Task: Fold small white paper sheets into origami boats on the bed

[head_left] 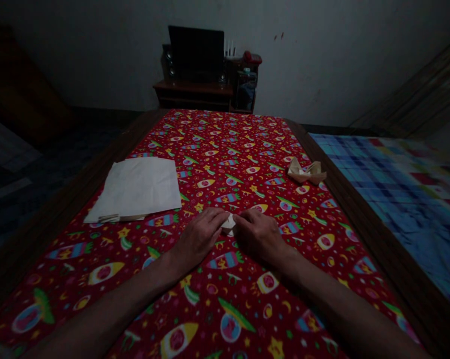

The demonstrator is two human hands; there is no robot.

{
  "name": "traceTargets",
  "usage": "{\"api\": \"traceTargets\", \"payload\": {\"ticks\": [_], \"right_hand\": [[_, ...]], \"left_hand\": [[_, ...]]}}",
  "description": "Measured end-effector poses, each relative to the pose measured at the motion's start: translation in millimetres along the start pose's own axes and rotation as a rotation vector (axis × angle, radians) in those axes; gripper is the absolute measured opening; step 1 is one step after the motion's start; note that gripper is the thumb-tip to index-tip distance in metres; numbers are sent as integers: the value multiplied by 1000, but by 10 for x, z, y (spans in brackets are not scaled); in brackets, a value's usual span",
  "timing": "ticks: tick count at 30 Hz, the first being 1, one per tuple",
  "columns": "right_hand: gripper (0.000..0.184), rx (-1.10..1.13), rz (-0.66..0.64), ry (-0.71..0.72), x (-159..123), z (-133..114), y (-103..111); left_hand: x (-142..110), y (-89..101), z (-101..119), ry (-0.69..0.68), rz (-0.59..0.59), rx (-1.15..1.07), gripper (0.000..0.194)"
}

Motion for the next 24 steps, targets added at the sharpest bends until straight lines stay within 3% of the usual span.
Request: {"api": "traceTargets", "payload": {"ticks": [6, 10, 14, 19, 24], "right_hand": [[18, -106, -107, 65, 11, -29, 57], [23, -76, -199, 105, -14, -21, 52], [33, 22, -196, 130, -83, -3, 60], [36, 69, -155, 97, -131, 35, 42], [32, 55, -195, 97, -114, 35, 41]], "left_hand": [[-144, -64, 143, -173, -117, 240, 38], [-227, -92, 167, -143, -229, 274, 43], [-259, -75, 181, -110, -310, 257, 44], [-274, -60, 232, -99, -286, 309, 42], [-290, -66, 325, -184, -251, 373, 41]]}}
Point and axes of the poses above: each hand's wrist, its own x-axis towards the middle knuckle, its own y-axis out of the back of the hand, z = x × y, the point moved 5 cm from there along x, towards the middle knuckle, and after that the axes turned 4 degrees about -z, right-handed, at the moved point
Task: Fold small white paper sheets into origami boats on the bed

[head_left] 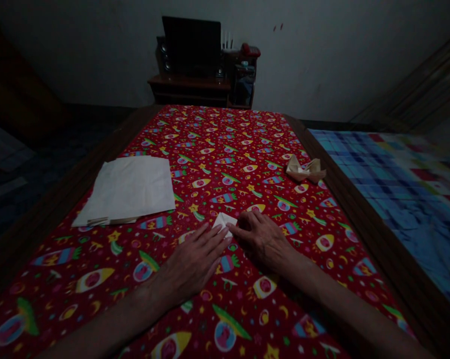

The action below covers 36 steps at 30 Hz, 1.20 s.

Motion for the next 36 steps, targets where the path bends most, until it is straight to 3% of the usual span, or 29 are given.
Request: {"api": "traceTargets", "payload": {"ticks": [3, 10, 21, 26, 31, 33, 36], "right_hand": [[36, -35, -35, -62, 42, -3, 21], [43, -55, -42, -136, 109, -28, 17], [37, 15, -79, 9, -46, -58, 22], [26, 104, -31, 25, -27, -17, 67], [19, 309, 47, -11, 7, 35, 120], [18, 380, 76, -41, 33, 49, 124], [15, 417, 91, -62, 74, 50, 92]], "left_hand": [[16, 26, 8, -13, 6, 12, 40], [30, 22, -131, 145, -17, -12, 44], [-31, 1, -154, 99, -58, -113, 42], [-27, 32, -297, 63, -16, -302, 33], [16, 73, -612, 299, 261, -498, 23], [75, 47, -651, 380, 245, -447, 21], [206, 5, -612, 394, 183, -372, 21]]}}
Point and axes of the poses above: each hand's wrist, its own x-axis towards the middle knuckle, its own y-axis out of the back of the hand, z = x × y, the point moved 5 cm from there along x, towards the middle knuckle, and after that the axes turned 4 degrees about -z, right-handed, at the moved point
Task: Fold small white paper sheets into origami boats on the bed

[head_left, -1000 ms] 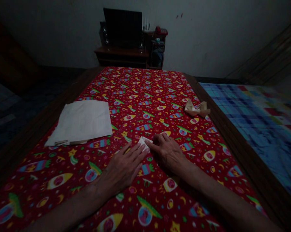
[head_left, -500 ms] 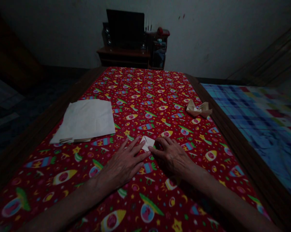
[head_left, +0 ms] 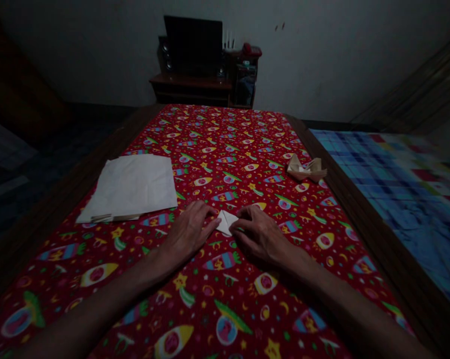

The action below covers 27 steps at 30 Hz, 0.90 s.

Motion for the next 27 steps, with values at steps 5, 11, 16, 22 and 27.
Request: {"api": "traceTargets", "payload": {"ticks": [5, 11, 16, 22, 27], "right_hand": [[9, 68, 83, -79, 15, 113, -90], [22, 417, 277, -233, 21, 266, -73], [10, 458, 334, -113, 78, 168, 42], [12, 466, 347, -67, 87, 89, 125], [12, 420, 331, -44, 66, 40, 144]], "left_hand": [[151, -132, 66, 57, -47, -54, 15], [193, -116, 123, 115, -42, -370, 19], [159, -13, 272, -27, 59, -385, 13], [137, 78, 334, -113, 177, -360, 9], [166, 135, 340, -104, 159, -383, 6]]}}
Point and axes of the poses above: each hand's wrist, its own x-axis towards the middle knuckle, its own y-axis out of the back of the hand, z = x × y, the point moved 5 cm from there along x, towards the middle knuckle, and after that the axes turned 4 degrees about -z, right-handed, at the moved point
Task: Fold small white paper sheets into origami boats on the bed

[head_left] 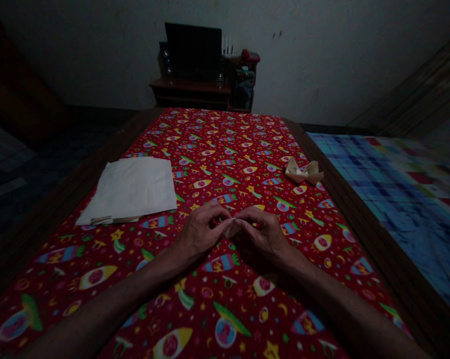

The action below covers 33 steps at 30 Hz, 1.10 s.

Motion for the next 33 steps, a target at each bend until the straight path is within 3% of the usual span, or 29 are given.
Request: {"api": "traceTargets", "payload": {"ticks": [15, 21, 26, 33], "right_hand": [[13, -114, -50, 108, -63, -120, -22], [13, -162, -72, 99, -72, -141, -29], [12, -172, -64, 102, -83, -138, -21], [11, -213, 1, 47, -89, -45, 18]], "left_hand": [[-4, 27, 74, -8, -12, 24, 7], [2, 35, 72, 17, -39, -11, 9], [-10, 64, 67, -8, -21, -30, 8], [-24, 155, -22, 71, 40, -19, 8]]}}
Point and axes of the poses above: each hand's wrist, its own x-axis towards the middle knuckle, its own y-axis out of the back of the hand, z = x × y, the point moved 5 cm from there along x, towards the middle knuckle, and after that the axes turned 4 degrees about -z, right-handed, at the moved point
